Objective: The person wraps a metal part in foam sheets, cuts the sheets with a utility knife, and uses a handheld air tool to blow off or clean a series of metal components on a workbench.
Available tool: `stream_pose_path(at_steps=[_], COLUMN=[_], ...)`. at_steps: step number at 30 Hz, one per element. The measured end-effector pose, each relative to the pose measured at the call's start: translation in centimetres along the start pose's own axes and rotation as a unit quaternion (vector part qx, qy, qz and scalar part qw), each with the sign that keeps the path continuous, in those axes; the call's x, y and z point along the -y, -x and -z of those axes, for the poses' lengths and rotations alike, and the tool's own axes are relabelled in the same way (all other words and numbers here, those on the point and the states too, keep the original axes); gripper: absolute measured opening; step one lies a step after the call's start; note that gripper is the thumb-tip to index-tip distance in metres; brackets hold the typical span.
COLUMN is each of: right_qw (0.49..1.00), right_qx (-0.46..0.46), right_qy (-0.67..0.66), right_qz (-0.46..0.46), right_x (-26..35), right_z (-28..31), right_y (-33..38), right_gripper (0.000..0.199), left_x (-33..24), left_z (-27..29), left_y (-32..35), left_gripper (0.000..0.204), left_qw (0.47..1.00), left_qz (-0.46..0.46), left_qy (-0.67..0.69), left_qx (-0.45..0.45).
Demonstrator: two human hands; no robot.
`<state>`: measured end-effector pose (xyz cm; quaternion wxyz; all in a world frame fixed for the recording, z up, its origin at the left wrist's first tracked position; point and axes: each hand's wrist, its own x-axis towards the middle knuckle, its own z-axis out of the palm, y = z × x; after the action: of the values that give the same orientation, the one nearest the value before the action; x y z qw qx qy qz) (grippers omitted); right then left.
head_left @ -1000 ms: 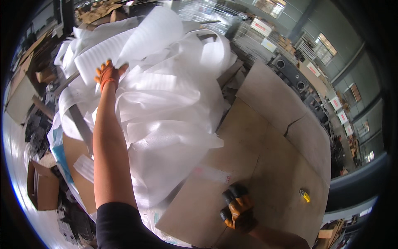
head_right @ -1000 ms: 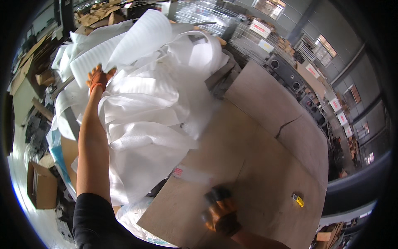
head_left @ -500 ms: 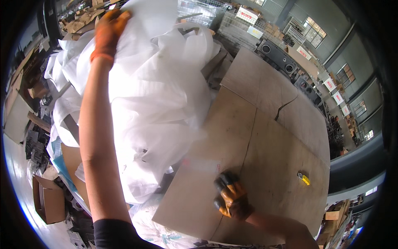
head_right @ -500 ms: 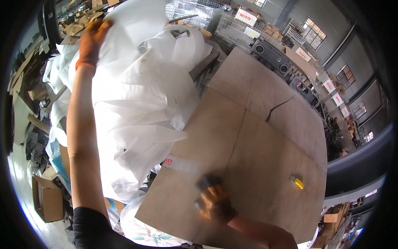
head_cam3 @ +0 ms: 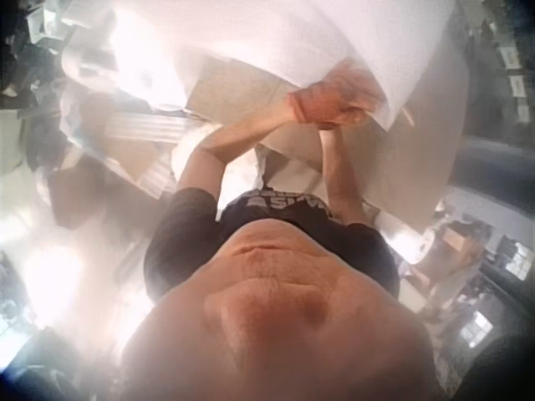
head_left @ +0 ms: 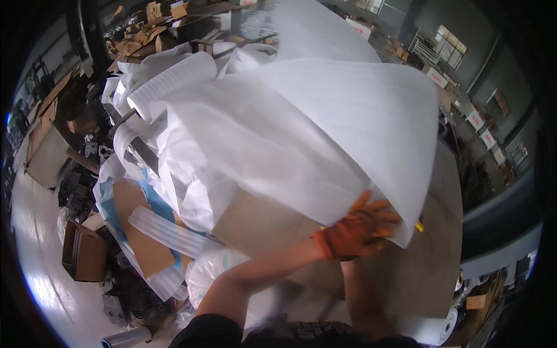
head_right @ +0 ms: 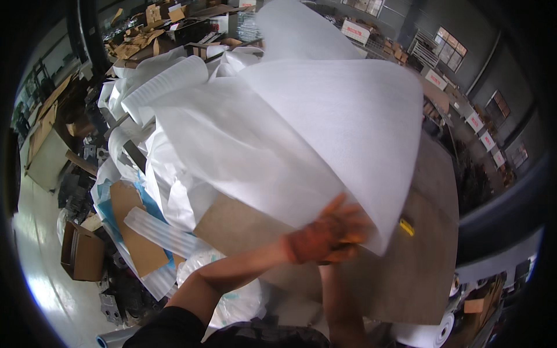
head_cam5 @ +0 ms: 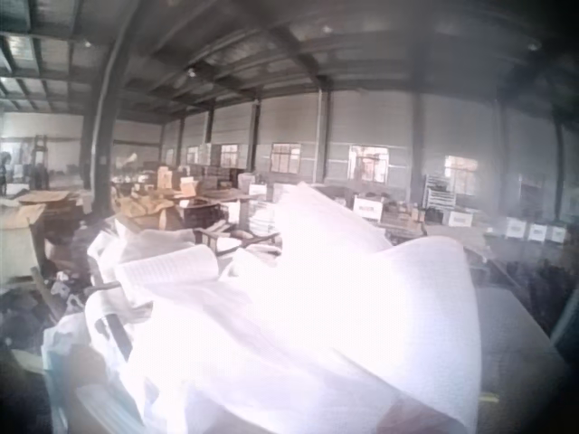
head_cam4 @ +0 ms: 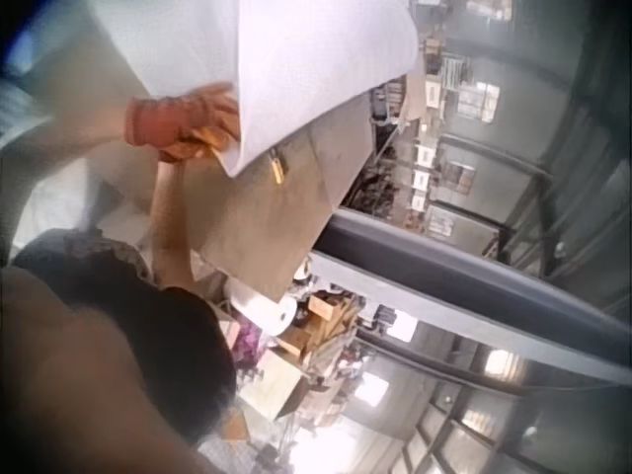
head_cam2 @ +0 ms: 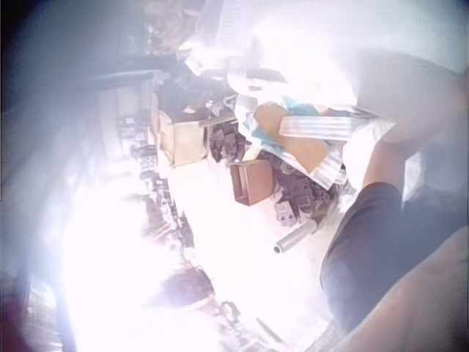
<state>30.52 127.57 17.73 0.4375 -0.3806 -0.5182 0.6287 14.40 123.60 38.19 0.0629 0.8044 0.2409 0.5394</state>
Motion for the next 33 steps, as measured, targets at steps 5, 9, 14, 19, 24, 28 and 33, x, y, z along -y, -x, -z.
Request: stream_pose_path(at_steps=[5,9,14,19,24,28,33], right_qw=[0.971,0.928,0.975,0.946,0.949,0.963,0.982], right_qx=[0.035,0.159,0.074,-0.201,-0.307,-0.249,-0.118], right_qy=[-0.224,-0.290,-0.130,0.108,-0.023,-0.095,-0.144], right_qz=[0.080,0.170,0.166,0.229,-0.072,-0.029,0.026], right_x=[10.6,17.5,24.7,28.1,21.5,16.9,16.5], right_z=[1.7,2.9,8.2,15.0,29.0,35.2,35.6], right_y=[9.2,13.8,15.6,23.8,32.2,36.7,31.3], right_gripper=[0.058,0.058,0.056,0.038,0.039,0.046,0.057], left_x=[-4.9,-8.9,-18.1,-23.2,-23.3,-24.1,-24.2], left_z=[-0.4,-3.5,-11.7,-19.7,-23.0,-22.9,-20.2], left_y=[4.9,2.1,-1.4,0.9,9.4,10.7,14.4], left_gripper=[0.029,0.029,0.029,0.025,0.023,0.019,0.012], left_qw=[0.984,0.976,0.992,0.991,0.964,0.828,0.782], left_qz=[0.132,0.116,0.058,0.058,0.152,0.318,0.392], left_qy=[-0.116,-0.183,-0.116,-0.078,-0.101,-0.241,-0.335], left_qx=[0.015,0.004,-0.007,0.093,0.194,0.395,0.349])
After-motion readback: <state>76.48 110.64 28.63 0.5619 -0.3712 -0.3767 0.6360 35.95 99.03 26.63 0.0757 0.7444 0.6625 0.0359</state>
